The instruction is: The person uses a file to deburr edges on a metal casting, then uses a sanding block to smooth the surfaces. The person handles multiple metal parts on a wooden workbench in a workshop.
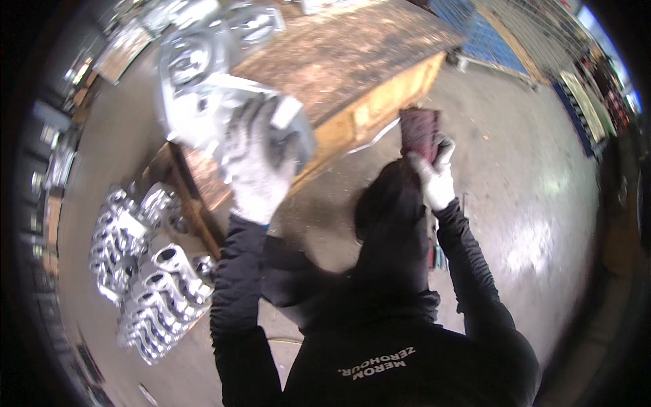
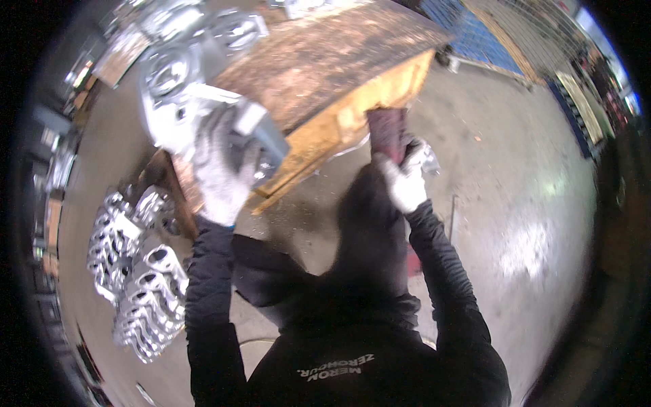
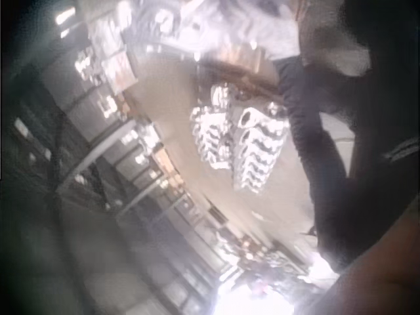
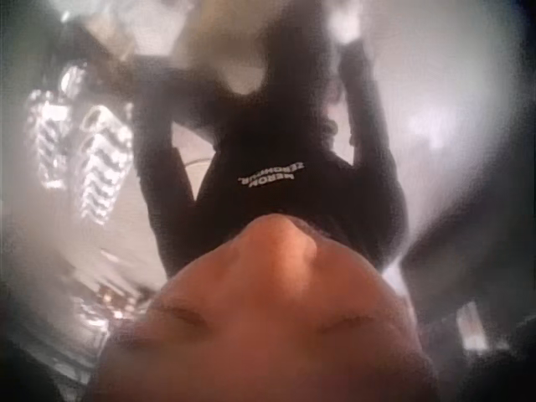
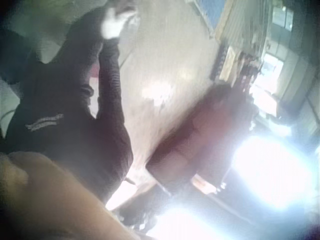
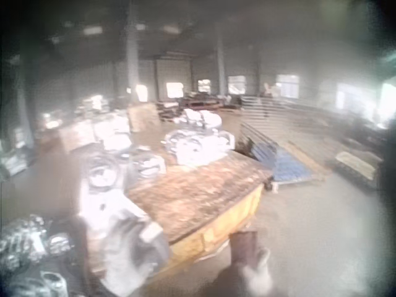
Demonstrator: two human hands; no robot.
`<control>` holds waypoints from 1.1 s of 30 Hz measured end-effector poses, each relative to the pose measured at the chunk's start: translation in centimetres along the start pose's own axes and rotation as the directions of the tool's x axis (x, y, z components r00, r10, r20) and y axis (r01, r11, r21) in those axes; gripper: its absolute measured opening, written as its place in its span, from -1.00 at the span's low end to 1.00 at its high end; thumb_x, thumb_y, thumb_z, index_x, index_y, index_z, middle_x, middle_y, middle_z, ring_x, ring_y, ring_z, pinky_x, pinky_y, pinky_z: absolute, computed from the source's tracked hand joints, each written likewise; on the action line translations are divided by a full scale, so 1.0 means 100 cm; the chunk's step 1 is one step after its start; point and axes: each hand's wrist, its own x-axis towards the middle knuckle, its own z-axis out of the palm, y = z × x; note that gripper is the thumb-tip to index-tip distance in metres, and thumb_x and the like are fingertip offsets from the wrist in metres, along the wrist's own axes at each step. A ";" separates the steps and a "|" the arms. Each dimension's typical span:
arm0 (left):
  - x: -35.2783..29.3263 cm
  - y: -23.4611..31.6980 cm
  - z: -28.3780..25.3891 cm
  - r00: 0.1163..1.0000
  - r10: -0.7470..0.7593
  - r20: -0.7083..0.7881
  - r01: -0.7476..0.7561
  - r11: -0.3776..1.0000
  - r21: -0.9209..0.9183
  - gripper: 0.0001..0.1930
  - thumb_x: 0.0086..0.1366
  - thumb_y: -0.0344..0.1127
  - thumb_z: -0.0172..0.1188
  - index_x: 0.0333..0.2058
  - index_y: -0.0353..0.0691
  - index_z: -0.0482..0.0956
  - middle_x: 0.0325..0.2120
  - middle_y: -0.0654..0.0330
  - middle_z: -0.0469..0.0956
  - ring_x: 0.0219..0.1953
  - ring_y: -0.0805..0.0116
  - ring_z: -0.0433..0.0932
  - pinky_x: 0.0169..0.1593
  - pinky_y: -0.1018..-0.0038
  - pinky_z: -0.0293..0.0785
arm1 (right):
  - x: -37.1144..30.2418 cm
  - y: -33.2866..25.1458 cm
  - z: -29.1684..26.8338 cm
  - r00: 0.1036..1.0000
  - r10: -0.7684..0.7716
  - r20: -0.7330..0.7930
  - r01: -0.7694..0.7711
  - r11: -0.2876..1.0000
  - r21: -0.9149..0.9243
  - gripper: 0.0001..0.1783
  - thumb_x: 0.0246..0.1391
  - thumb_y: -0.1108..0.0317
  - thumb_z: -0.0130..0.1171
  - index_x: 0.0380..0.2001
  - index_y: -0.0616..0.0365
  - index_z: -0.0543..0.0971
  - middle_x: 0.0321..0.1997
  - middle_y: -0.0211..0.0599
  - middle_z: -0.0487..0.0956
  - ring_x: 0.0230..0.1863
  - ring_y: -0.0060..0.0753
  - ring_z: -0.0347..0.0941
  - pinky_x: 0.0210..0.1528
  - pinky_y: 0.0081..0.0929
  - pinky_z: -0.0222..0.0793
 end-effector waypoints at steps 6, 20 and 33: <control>-0.017 -0.036 -0.034 0.991 -0.088 -0.096 0.077 0.990 -0.116 -0.47 0.22 -0.31 0.38 0.17 -0.24 0.52 0.17 -0.02 0.52 0.26 -0.06 0.46 0.34 0.09 0.33 | -0.022 -0.016 0.108 0.709 -0.563 0.425 0.704 0.532 -0.471 -0.49 -0.28 0.57 0.40 -0.14 0.03 0.58 0.16 -0.26 0.63 0.01 0.02 0.59 0.04 -0.13 0.53; 0.040 -0.061 -0.001 0.992 -0.096 0.081 0.105 0.987 -0.123 -0.45 0.36 0.01 0.23 0.22 -0.15 0.48 0.22 0.03 0.47 0.27 0.00 0.45 0.33 0.10 0.37 | -0.002 0.001 0.143 0.571 -0.396 0.719 0.804 0.097 -0.586 -0.50 0.13 0.28 0.13 0.18 -0.20 0.51 0.40 -0.46 0.43 0.27 -0.04 0.41 0.12 -0.08 0.48; 0.060 -0.077 0.029 0.968 0.136 0.211 -0.135 0.991 -0.019 -0.65 0.46 -0.09 0.03 -0.05 -0.21 0.63 -0.05 0.03 0.63 0.12 -0.04 0.53 0.22 0.13 0.38 | 0.036 -0.030 0.136 0.306 -0.068 0.950 0.945 0.142 -0.294 -0.50 0.29 0.26 -0.05 0.29 -0.07 0.43 0.31 -0.22 0.48 0.17 0.00 0.51 0.07 -0.22 0.60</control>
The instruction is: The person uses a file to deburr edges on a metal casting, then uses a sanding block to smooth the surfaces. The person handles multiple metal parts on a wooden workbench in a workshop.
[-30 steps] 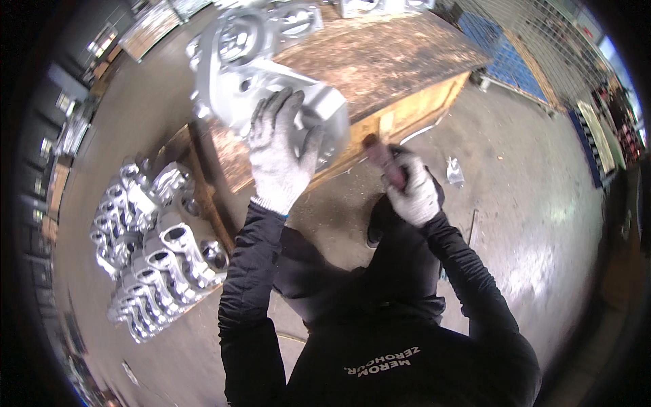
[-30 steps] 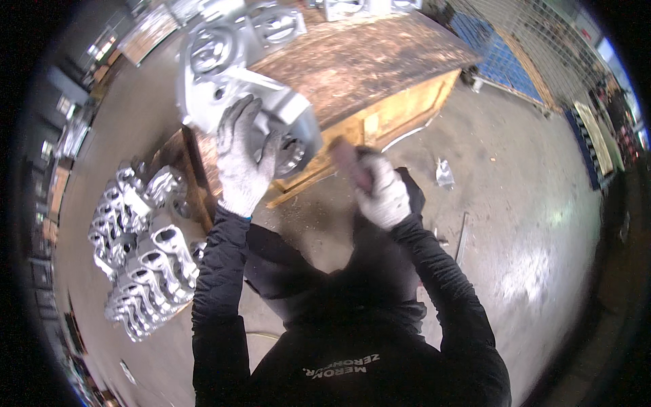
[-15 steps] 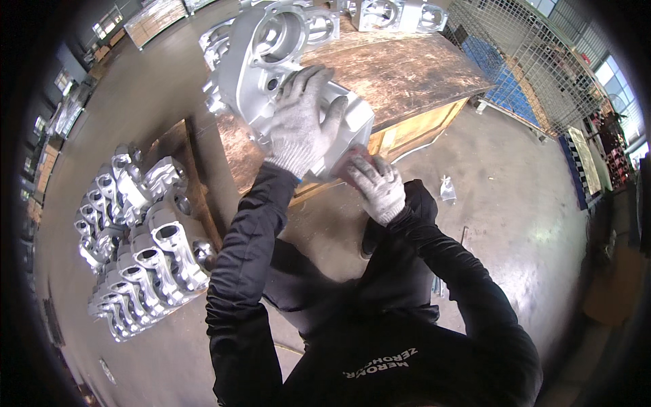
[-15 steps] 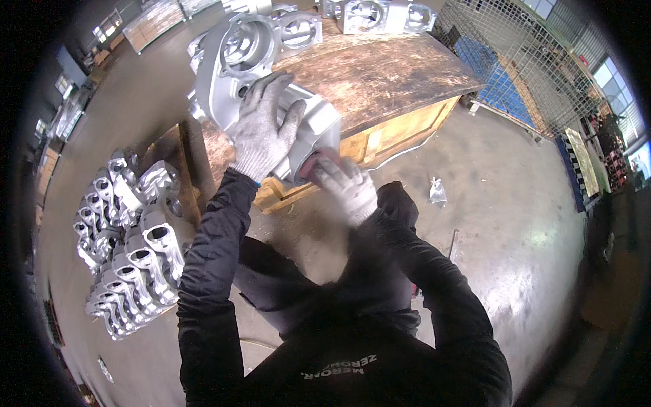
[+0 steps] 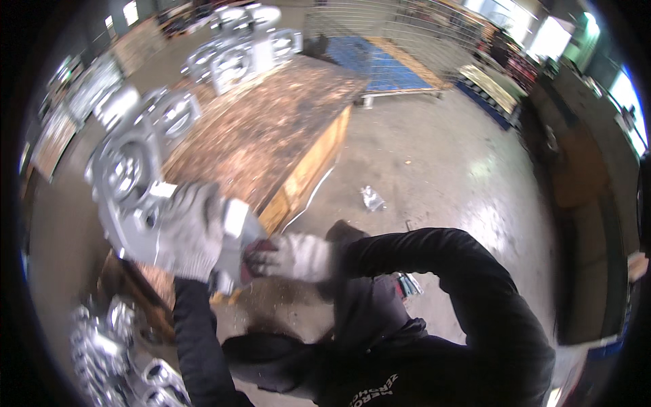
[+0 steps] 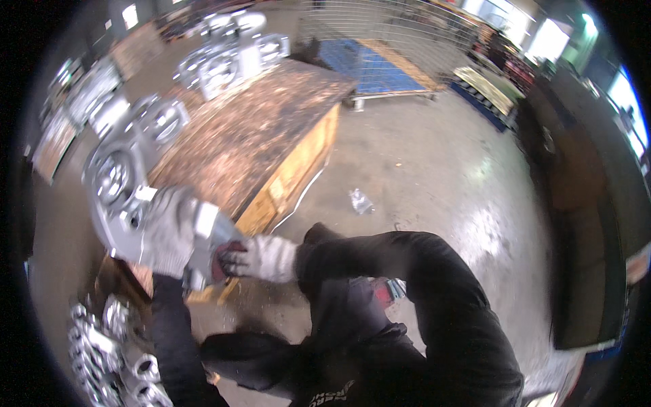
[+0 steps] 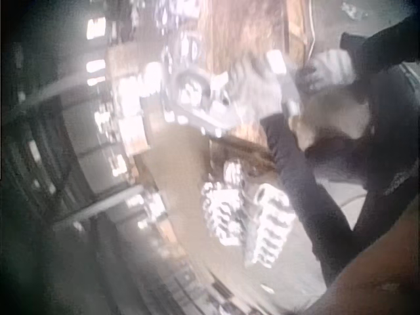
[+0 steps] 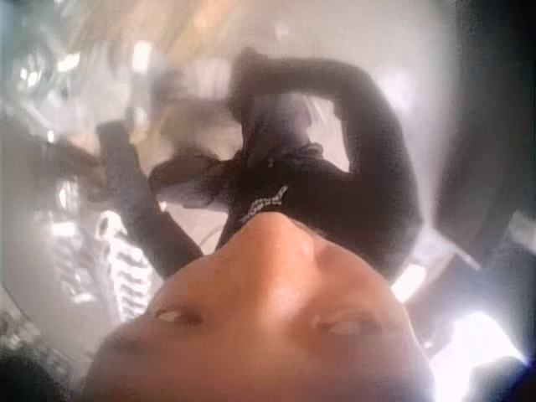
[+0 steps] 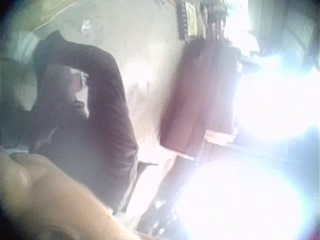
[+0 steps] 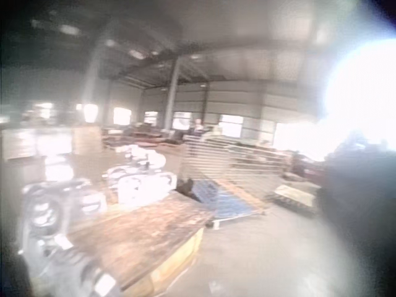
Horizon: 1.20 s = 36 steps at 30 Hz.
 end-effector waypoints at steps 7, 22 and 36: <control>0.000 0.002 0.011 0.998 -0.062 0.017 0.060 0.996 0.067 -0.63 0.47 -0.15 -0.06 -0.07 -0.32 0.60 -0.02 -0.07 0.58 0.16 -0.09 0.48 0.25 0.07 0.34 | 0.007 -0.065 0.034 0.833 0.522 -0.184 -0.192 0.586 0.787 -0.53 0.19 0.35 0.12 0.19 0.11 0.49 -0.13 -0.09 0.67 -0.25 -0.13 0.66 -0.20 -0.36 0.63; -0.006 0.002 0.016 0.995 -0.099 0.033 0.094 0.989 0.112 -0.66 0.48 -0.15 -0.03 -0.08 -0.28 0.61 0.01 -0.06 0.59 0.15 -0.13 0.49 0.25 0.11 0.37 | 0.005 0.009 0.031 0.926 -0.163 -0.339 0.159 0.986 -0.040 -0.71 0.20 0.27 0.05 -0.12 0.12 0.64 -0.05 -0.14 0.60 -0.21 -0.02 0.56 -0.22 -0.17 0.58; -0.004 0.009 0.004 0.994 -0.103 0.032 0.097 0.986 0.137 -0.70 0.45 -0.20 0.00 -0.09 -0.24 0.62 -0.05 -0.01 0.62 0.13 -0.05 0.53 0.28 0.15 0.35 | 0.035 -0.071 -0.014 0.797 0.439 0.415 0.460 -0.886 0.055 -0.76 0.24 0.45 0.10 -0.06 0.30 0.49 -0.31 -0.25 0.59 -0.44 -0.48 0.50 -0.42 -0.61 0.44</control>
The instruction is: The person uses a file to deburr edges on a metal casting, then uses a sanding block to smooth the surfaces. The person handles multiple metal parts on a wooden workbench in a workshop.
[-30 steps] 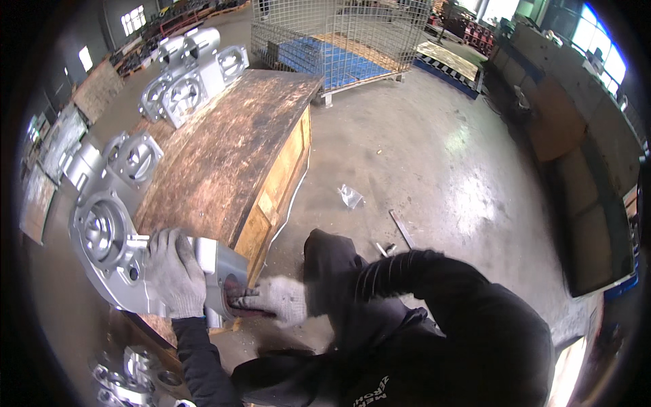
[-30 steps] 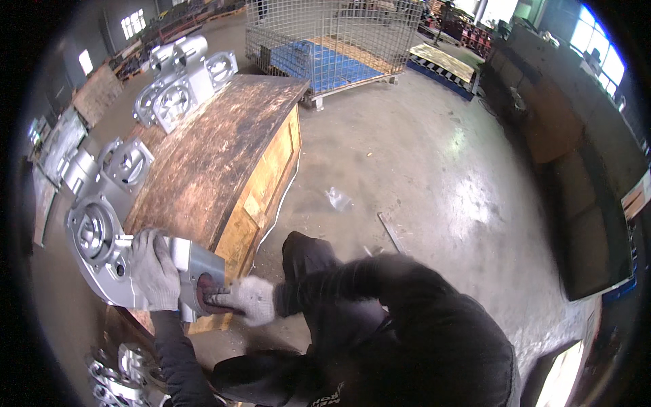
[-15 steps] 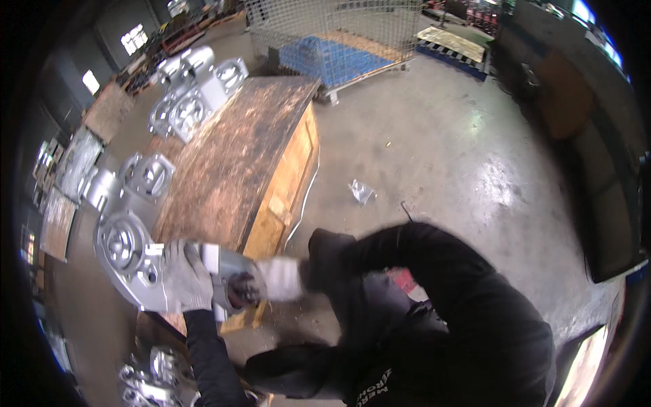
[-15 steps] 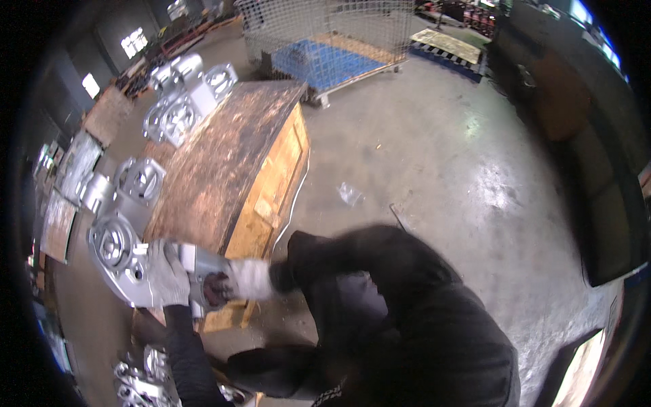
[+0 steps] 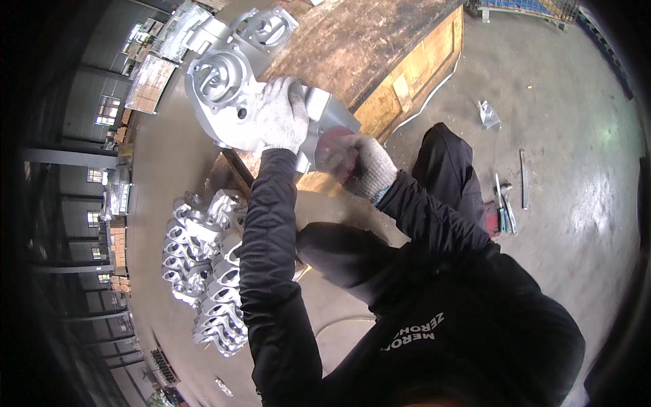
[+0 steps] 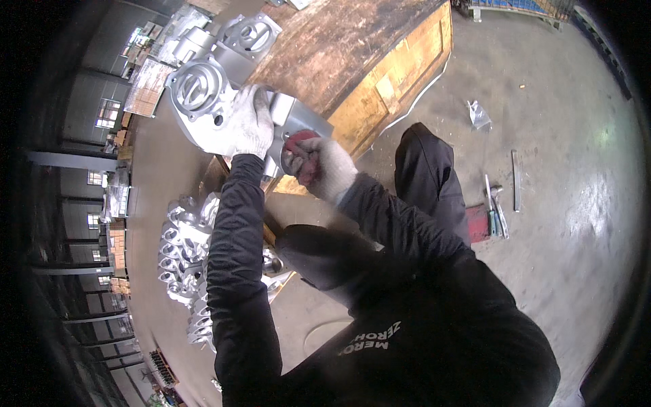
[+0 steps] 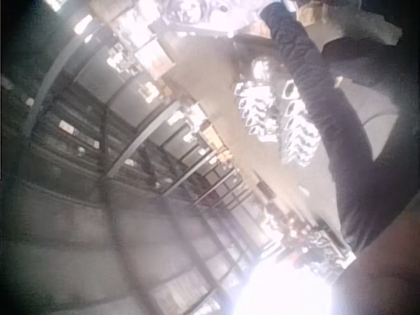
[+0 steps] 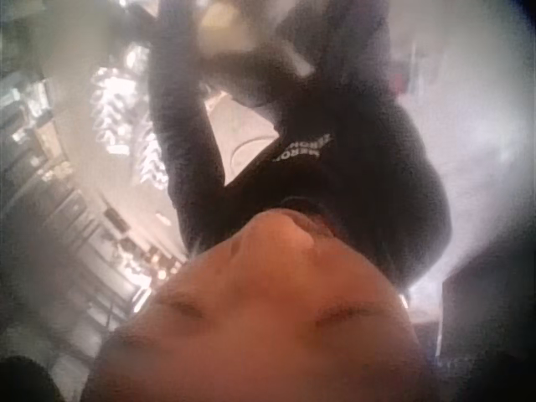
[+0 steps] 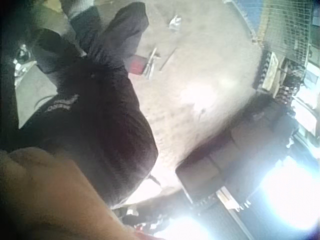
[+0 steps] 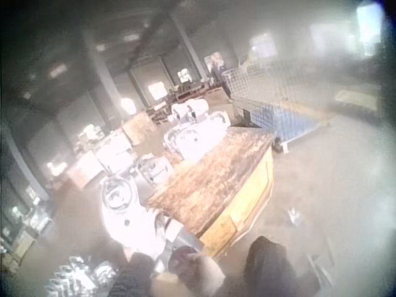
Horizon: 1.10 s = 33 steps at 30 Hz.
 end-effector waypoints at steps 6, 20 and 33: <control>0.011 0.008 0.003 0.997 0.034 0.065 -0.030 0.998 -0.063 -0.72 0.44 -0.22 0.02 -0.11 -0.26 0.63 -0.07 -0.01 0.64 0.08 -0.03 0.56 0.23 0.14 0.38 | -0.012 0.005 -0.054 0.682 -0.172 0.711 0.293 -0.827 -0.481 -0.67 0.36 0.27 0.02 0.07 0.11 0.61 -0.18 -0.24 0.66 -0.32 -0.23 0.61 -0.33 -0.29 0.59; 0.009 0.007 0.000 1.000 0.007 0.014 -0.009 0.990 0.138 -0.65 0.50 -0.12 -0.06 -0.06 -0.16 0.65 -0.05 0.02 0.65 0.10 -0.01 0.55 0.26 0.09 0.34 | -0.010 -0.016 -0.043 0.985 0.127 0.120 -0.136 0.988 0.070 -0.71 0.27 0.44 0.00 0.01 0.31 0.31 -0.11 -0.03 0.55 -0.24 -0.29 0.52 -0.24 -0.46 0.51; 0.005 0.013 -0.022 0.984 -0.077 0.162 0.058 0.992 0.116 -0.69 0.48 -0.16 -0.06 -0.01 -0.04 0.62 -0.02 0.13 0.64 0.16 0.02 0.52 0.29 0.09 0.33 | -0.038 -0.018 -0.034 0.802 -0.024 0.597 0.369 -0.766 -0.527 -0.37 -0.09 0.60 0.14 0.17 0.20 0.57 -0.02 0.02 0.67 -0.07 0.07 0.64 0.02 -0.22 0.58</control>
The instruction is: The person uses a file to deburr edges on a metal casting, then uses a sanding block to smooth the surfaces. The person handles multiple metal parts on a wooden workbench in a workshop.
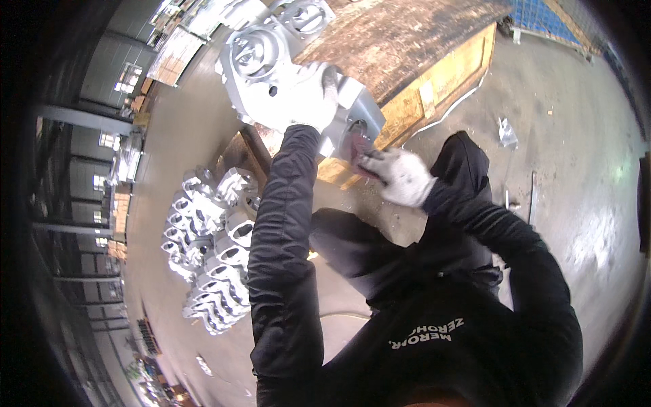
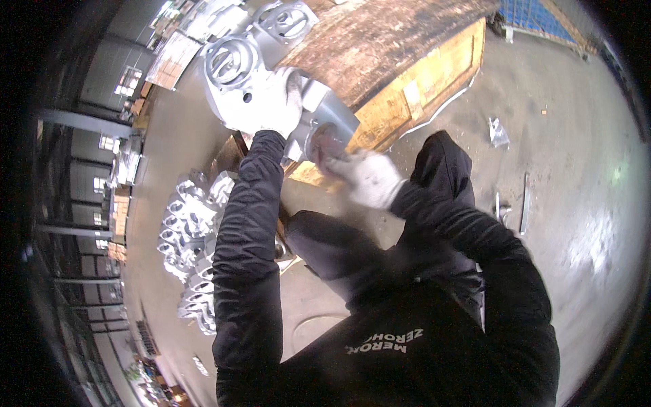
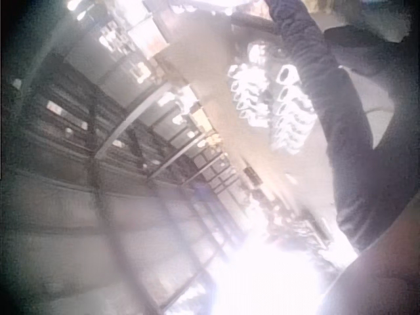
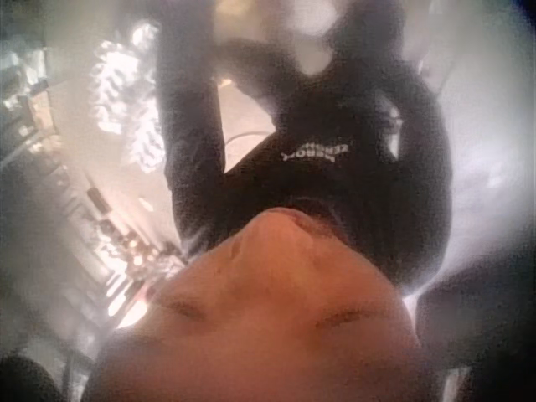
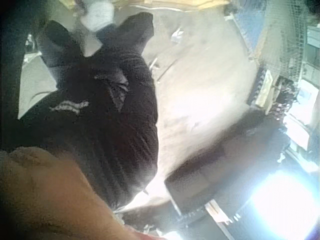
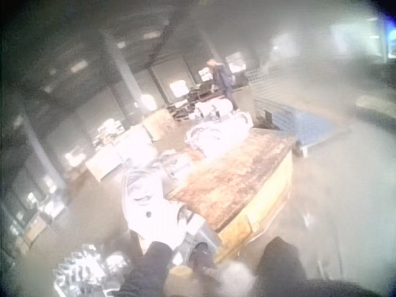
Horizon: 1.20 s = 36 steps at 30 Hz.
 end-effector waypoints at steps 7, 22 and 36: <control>0.019 -0.060 -0.026 0.836 -0.076 -0.544 -0.096 0.955 -0.281 -0.55 0.30 -0.43 0.09 0.17 -0.07 0.54 0.20 0.07 0.53 0.30 -0.10 0.41 0.43 0.07 0.23 | 0.040 0.065 -0.139 0.919 0.060 -0.390 0.062 0.954 0.292 -0.34 -0.04 0.59 0.16 0.23 0.21 0.53 0.17 0.09 0.62 0.18 0.07 0.59 0.23 -0.29 0.52; 0.091 -0.155 -0.037 0.873 -0.235 -0.428 -0.011 0.866 -0.499 -0.53 0.54 0.06 -0.12 0.03 -0.18 0.60 -0.06 -0.14 0.63 0.04 -0.20 0.55 0.14 0.08 0.45 | 0.295 -0.021 -0.061 0.979 -0.178 0.101 0.194 0.964 -0.182 -0.69 0.08 0.32 0.16 -0.10 0.11 0.67 -0.20 -0.06 0.67 -0.18 -0.04 0.64 -0.13 -0.21 0.57; 0.088 -0.156 -0.039 0.917 -0.253 -0.309 0.016 0.797 -0.604 -0.41 0.58 0.16 -0.18 0.14 -0.23 0.57 0.02 -0.06 0.64 0.07 0.01 0.60 0.23 0.28 0.42 | 0.317 -0.009 -0.099 0.816 -0.555 0.160 0.524 0.595 -0.610 -0.67 0.00 0.23 0.19 -0.15 0.02 0.73 -0.27 -0.08 0.71 -0.20 0.00 0.67 -0.10 -0.12 0.59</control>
